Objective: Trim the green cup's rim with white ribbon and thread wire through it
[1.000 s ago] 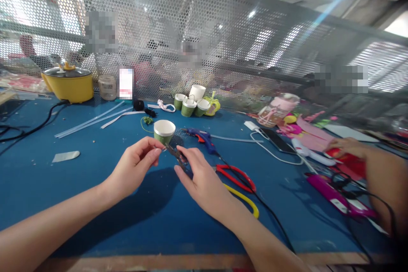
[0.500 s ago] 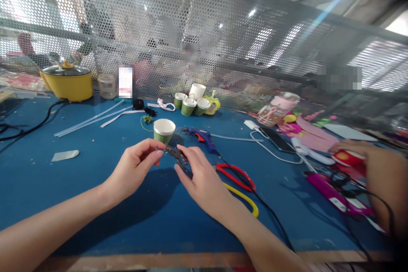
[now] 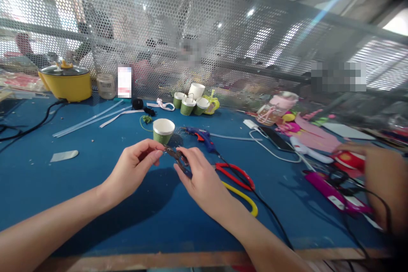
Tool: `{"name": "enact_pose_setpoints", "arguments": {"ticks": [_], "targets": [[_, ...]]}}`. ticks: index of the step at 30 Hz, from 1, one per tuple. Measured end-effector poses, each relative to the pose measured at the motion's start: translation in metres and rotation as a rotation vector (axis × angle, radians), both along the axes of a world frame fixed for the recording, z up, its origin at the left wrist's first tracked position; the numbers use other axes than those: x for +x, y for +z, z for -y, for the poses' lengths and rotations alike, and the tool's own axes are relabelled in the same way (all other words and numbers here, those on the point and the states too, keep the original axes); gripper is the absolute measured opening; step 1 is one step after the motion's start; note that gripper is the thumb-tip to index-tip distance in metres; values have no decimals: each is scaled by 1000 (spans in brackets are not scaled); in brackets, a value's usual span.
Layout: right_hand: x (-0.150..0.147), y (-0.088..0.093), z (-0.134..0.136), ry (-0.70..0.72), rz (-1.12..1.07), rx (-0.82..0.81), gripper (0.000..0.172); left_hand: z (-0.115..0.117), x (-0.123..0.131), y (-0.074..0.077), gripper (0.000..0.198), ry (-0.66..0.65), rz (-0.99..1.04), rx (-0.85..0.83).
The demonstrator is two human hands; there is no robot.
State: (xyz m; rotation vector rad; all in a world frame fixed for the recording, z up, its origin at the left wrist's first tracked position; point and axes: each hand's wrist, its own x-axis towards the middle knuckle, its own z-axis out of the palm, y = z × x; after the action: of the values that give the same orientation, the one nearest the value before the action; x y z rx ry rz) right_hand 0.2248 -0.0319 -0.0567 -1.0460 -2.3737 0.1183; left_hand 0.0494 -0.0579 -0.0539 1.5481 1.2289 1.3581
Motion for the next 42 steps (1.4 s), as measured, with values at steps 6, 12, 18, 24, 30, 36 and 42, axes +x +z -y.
{"name": "enact_pose_setpoints", "arguments": {"ticks": [6, 12, 18, 24, 30, 36, 42], "targets": [[0, 0, -1, -11, 10, 25, 27, -1, -1, 1, 16, -12, 0, -1], [0, 0, -1, -42, 0, 16, 19, -1, 0, 2, 14, -13, 13, -14], [0, 5, 2, -26, 12, -29, 27, -2, 0, 9, 16, -101, 128, -157], [1, 10, 3, -13, 33, -95, 28, -4, -5, 10, 26, -240, 295, -339], [2, 12, 4, 12, 44, -108, 29, -5, -7, 10, 31, -333, 344, -426], [1, 13, 5, 12, 24, -101, 28, -3, -3, 12, 25, -256, 266, -348], [1, 13, 5, -5, 11, -94, 27, -2, 0, 11, 19, -130, 174, -189]]}}
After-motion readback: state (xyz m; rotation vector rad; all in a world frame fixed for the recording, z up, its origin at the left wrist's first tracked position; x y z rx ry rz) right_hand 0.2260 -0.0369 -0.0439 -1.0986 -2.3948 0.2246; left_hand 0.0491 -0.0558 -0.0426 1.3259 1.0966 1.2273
